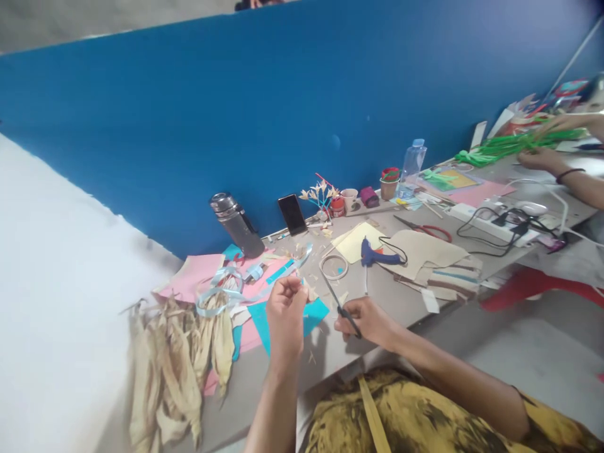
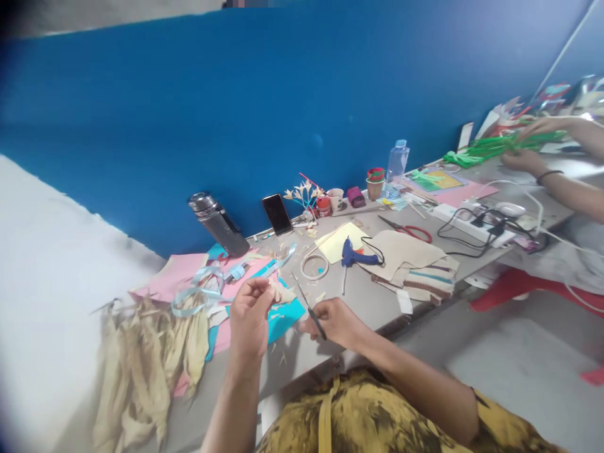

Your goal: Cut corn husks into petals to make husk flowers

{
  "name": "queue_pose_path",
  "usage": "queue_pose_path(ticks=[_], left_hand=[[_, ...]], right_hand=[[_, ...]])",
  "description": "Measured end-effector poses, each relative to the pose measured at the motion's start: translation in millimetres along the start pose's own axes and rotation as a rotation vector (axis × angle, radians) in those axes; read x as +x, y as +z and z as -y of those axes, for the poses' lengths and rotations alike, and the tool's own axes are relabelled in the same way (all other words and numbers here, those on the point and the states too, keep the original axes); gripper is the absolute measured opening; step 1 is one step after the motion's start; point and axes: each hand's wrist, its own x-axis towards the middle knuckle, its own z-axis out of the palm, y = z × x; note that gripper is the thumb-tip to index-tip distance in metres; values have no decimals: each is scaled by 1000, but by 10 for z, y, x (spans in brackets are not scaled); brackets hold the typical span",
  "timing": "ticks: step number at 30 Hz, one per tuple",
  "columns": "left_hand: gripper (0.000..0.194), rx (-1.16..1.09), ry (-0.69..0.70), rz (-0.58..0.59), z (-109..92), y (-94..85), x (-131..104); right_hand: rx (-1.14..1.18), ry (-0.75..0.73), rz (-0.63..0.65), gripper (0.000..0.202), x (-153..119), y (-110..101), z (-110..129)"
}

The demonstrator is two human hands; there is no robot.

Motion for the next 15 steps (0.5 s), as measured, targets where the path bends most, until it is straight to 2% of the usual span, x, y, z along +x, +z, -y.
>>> queue_pose_path(ticks=[5, 10, 12, 15], left_hand=[[26, 41, -40, 49, 130, 1, -97], [19, 155, -40, 116, 208, 29, -235], [21, 168, -28, 86, 232, 45, -259], [26, 173, -30, -1, 266, 83, -256]], right_hand=[[-79, -23, -10, 36, 96, 86, 67], [-468, -172, -104, 34, 166, 207, 151], [-517, -198, -114, 33, 178, 233, 165], [-474, -170, -75, 31, 200, 206, 148]])
